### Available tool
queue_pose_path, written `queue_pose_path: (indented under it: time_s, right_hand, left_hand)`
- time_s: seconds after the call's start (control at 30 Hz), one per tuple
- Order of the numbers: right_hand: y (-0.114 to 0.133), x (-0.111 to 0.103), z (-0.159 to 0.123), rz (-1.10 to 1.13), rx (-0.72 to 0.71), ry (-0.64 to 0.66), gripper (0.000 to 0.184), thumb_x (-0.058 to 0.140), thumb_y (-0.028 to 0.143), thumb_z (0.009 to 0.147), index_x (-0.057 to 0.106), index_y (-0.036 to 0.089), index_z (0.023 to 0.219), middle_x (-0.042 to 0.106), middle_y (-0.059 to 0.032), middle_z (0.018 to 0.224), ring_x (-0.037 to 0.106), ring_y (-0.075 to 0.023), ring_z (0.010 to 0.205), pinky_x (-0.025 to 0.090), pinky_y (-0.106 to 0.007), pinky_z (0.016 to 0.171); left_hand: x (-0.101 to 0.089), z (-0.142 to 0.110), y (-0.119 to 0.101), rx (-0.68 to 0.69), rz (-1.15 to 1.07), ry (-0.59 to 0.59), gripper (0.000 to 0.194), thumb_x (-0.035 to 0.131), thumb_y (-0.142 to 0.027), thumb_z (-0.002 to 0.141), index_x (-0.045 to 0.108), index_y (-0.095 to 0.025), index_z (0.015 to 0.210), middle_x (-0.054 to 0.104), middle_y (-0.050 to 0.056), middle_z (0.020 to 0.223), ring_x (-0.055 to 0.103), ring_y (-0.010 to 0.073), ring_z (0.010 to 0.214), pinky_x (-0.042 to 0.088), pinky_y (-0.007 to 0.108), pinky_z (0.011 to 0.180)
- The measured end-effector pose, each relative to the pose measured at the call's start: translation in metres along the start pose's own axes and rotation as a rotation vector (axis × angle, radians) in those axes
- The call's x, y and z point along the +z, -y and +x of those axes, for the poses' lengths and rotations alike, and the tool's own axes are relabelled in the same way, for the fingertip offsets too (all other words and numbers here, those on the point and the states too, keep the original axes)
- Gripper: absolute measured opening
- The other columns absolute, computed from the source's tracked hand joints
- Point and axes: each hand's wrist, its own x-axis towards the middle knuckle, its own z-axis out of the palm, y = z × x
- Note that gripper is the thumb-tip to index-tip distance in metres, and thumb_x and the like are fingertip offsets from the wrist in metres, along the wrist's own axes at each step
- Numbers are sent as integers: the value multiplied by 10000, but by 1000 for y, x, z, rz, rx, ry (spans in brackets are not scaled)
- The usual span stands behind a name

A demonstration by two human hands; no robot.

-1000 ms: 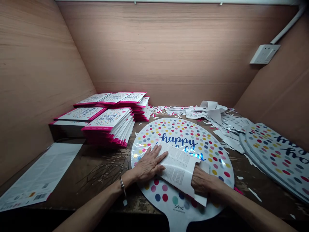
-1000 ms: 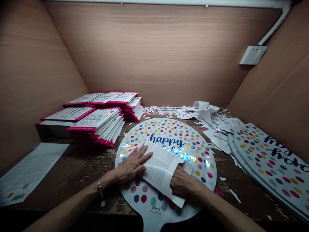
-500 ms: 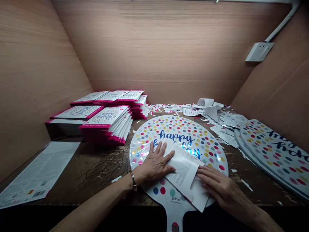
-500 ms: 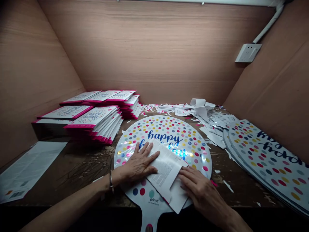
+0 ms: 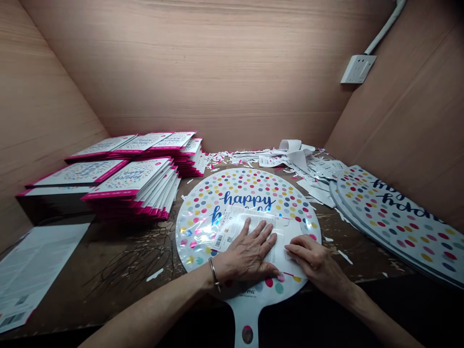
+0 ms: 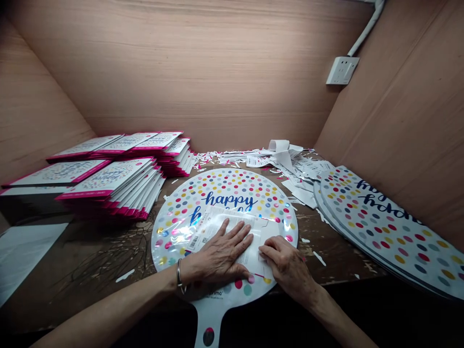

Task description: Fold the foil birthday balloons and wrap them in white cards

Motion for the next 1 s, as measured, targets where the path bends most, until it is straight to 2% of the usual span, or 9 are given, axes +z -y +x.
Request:
queue_pose_path:
  time_s: [0.13, 0.27, 0.37, 0.5, 0.6, 0.7, 0.83, 0.93, 1.0]
  right_hand:
    - [2, 2, 6, -120, -79, 13, 227, 425, 120, 896, 638, 169, 838, 584, -49, 793, 541, -165, 749, 457, -286, 675]
    - [6, 2, 13, -327, -168, 117, 202, 468, 27, 819, 606, 158, 753, 572, -41, 760, 536, -167, 712, 443, -278, 637]
    - [17, -2, 18, -392, -214, 166, 181, 503, -14, 735, 582, 147, 710, 564, -50, 733, 533, -198, 685, 448, -309, 616]
    - [30, -10, 21, -676, -386, 261, 178, 456, -4, 731, 589, 115, 722, 554, -89, 692, 532, -236, 652, 455, -365, 596]
    - [26, -16, 19, -763, -615, 244, 208, 421, 66, 828, 608, 69, 918, 607, -154, 895, 570, -248, 808, 473, -367, 711]
    - [17, -22, 18, -759, -789, 176, 312, 358, 102, 874, 542, 50, 1120, 565, -174, 1137, 535, -243, 1002, 443, -349, 858]
    - [19, -21, 24, -626, -732, 205, 299, 343, 68, 829, 590, 95, 995, 610, -147, 1013, 557, -233, 906, 466, -342, 756]
    - [19, -19, 38, -638, -605, 226, 255, 370, 25, 755, 596, 144, 750, 595, -94, 719, 530, -198, 644, 429, -313, 552]
    - [7, -27, 48, -653, -509, 199, 270, 362, -13, 712, 557, 161, 646, 536, -67, 599, 472, -171, 532, 372, -300, 478]
  left_hand:
    - [-2, 0, -1, -8, -16, 0, 811, 235, -712, 827, 284, -117, 1377, 222, 168, 1457, 89, 310, 1365, -13, 536, 1078]
    - [0, -1, -1, -9, -20, -3, 806, 230, -712, 828, 283, -126, 1378, 237, 162, 1453, 95, 306, 1365, -20, 534, 1079]
    - [3, -1, 0, -8, -16, -15, 811, 223, -712, 829, 278, -120, 1380, 241, 164, 1451, 99, 302, 1365, -21, 529, 1080]
    - [5, 0, 0, -3, -3, -34, 831, 225, -724, 818, 301, -103, 1365, 262, 172, 1441, 120, 311, 1359, -6, 538, 1078]
    - [5, 0, -1, 1, 8, -45, 792, 227, -696, 841, 321, -99, 1352, 282, 171, 1433, 145, 313, 1353, 7, 548, 1074]
    - [5, -1, -1, 1, 9, -54, 758, 237, -666, 862, 321, -94, 1352, 287, 175, 1429, 152, 312, 1352, 19, 551, 1073]
    - [5, -1, 0, 1, 5, -56, 765, 250, -669, 858, 324, -92, 1355, 298, 183, 1422, 164, 314, 1349, 15, 554, 1072]
    - [4, -1, -1, 4, -7, -49, 808, 262, -697, 835, 306, -91, 1367, 278, 192, 1429, 147, 317, 1353, 12, 557, 1070]
    - [3, -1, -1, 8, -22, -41, 818, 279, -706, 825, 300, -98, 1372, 269, 189, 1434, 128, 313, 1358, 5, 553, 1071]
